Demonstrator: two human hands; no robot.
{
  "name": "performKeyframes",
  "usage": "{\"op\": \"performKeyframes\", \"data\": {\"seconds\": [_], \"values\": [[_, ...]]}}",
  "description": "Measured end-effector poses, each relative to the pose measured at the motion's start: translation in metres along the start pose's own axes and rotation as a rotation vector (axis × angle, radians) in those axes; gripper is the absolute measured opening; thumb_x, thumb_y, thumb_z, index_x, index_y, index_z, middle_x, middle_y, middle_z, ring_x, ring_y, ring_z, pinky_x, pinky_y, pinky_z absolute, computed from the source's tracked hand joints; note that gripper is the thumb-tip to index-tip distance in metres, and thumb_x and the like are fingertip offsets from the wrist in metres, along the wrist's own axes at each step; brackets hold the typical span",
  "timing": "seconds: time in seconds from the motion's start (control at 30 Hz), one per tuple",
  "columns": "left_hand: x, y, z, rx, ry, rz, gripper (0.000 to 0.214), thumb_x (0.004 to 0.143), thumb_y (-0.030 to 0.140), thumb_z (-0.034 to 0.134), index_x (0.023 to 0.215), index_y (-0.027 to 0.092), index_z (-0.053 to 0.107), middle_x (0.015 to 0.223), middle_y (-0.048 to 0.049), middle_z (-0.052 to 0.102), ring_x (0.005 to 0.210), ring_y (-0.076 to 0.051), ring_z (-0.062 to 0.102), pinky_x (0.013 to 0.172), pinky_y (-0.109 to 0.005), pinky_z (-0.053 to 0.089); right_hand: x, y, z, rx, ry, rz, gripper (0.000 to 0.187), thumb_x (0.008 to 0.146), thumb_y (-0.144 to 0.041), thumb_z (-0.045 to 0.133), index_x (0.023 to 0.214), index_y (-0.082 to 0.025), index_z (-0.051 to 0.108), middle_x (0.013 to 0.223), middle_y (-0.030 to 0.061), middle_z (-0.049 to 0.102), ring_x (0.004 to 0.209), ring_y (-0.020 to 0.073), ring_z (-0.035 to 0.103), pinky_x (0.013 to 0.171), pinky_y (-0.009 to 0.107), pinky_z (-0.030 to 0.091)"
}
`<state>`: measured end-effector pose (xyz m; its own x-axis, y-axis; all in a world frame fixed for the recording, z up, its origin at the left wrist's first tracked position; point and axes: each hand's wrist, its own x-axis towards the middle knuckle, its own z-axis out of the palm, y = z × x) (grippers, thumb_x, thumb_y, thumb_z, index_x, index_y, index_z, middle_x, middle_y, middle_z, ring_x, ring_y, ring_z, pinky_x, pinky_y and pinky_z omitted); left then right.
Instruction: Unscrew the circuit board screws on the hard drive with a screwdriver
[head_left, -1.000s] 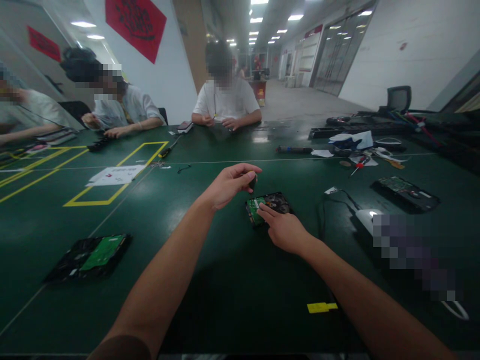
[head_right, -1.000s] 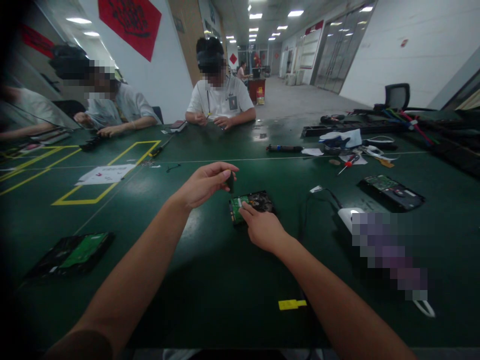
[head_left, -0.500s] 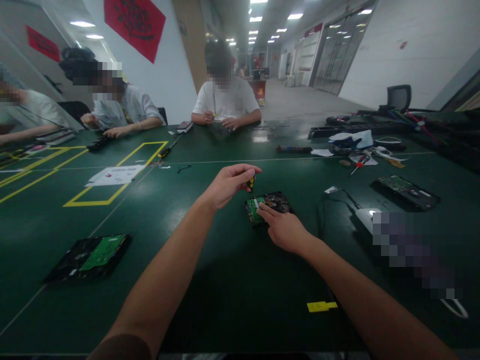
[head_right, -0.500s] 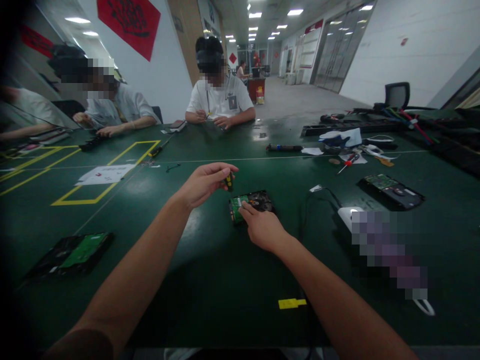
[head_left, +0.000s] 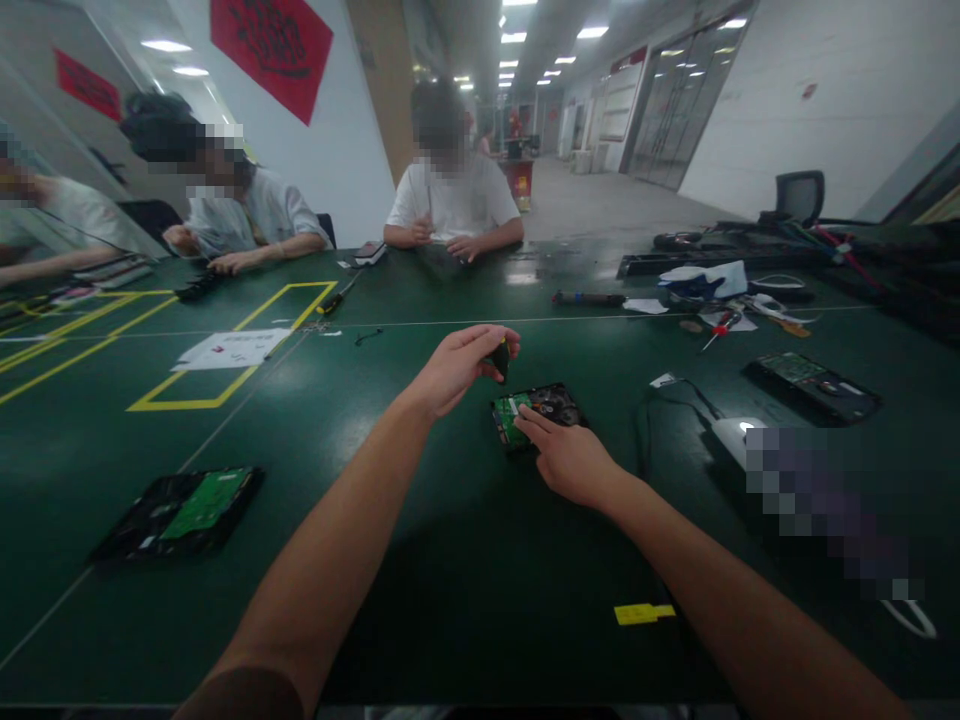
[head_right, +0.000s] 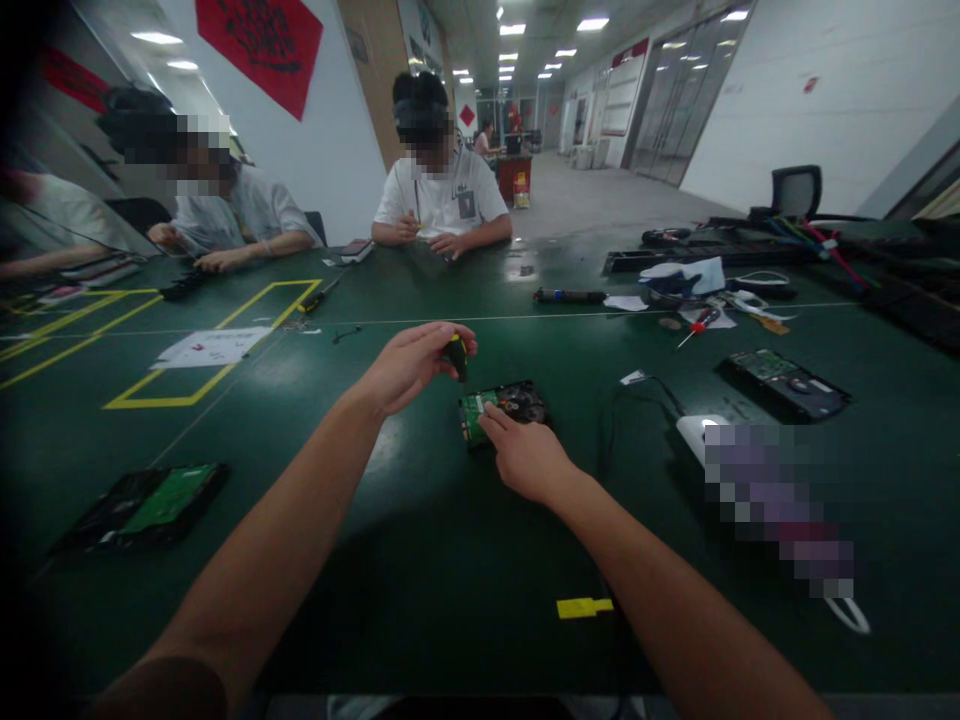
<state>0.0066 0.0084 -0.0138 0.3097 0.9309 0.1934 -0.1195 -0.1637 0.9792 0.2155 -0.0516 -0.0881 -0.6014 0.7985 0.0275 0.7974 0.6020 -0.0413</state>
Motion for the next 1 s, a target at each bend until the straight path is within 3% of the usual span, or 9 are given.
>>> {"op": "performKeyframes", "data": {"seconds": [0.2,0.4,0.73,1.0], "values": [[-0.0005,-0.0016,-0.0019,0.13,0.004,0.048,0.027,0.087,0.041,0.068,0.099,0.019,0.075,0.095,-0.0061,0.066,0.076,-0.012,0.056,0.061,-0.024,0.043,-0.0006,-0.0006,-0.0026,0.013,-0.013,0.006,0.064,0.088,-0.02,0.041,0.152,-0.021,0.04,0.164,0.0061,0.027,0.108,0.0276,0.067,0.083,0.04,0.054],[-0.0019,-0.0003,-0.0024,0.083,-0.032,0.036,0.025,0.088,0.036,0.067,0.108,0.02,0.07,0.096,-0.0066,0.066,0.081,-0.014,0.059,0.062,-0.024,0.046,0.0004,0.0003,-0.0005,-0.009,-0.002,-0.001,0.063,0.088,-0.02,0.04,0.151,-0.02,0.041,0.164,0.0057,0.027,0.103,0.0287,0.068,0.079,0.043,0.056],[-0.0014,0.0,-0.0017,0.009,-0.043,0.032,0.02,0.089,0.033,0.065,0.102,0.018,0.064,0.102,-0.0092,0.07,0.09,-0.017,0.064,0.061,-0.024,0.046,-0.0003,-0.0006,-0.0022,-0.003,-0.009,0.014,0.064,0.087,-0.02,0.042,0.151,-0.022,0.04,0.165,0.0045,0.026,0.103,0.0282,0.068,0.08,0.042,0.055],[0.0004,0.0,-0.0041,0.066,0.063,0.01,0.014,0.086,0.026,0.063,0.094,0.019,0.072,0.096,-0.0062,0.067,0.081,-0.014,0.06,0.058,-0.023,0.044,0.0003,-0.0008,-0.001,-0.016,-0.017,0.009,0.064,0.088,-0.02,0.041,0.152,-0.023,0.04,0.165,0.0049,0.025,0.1,0.0279,0.069,0.078,0.042,0.055]]}}
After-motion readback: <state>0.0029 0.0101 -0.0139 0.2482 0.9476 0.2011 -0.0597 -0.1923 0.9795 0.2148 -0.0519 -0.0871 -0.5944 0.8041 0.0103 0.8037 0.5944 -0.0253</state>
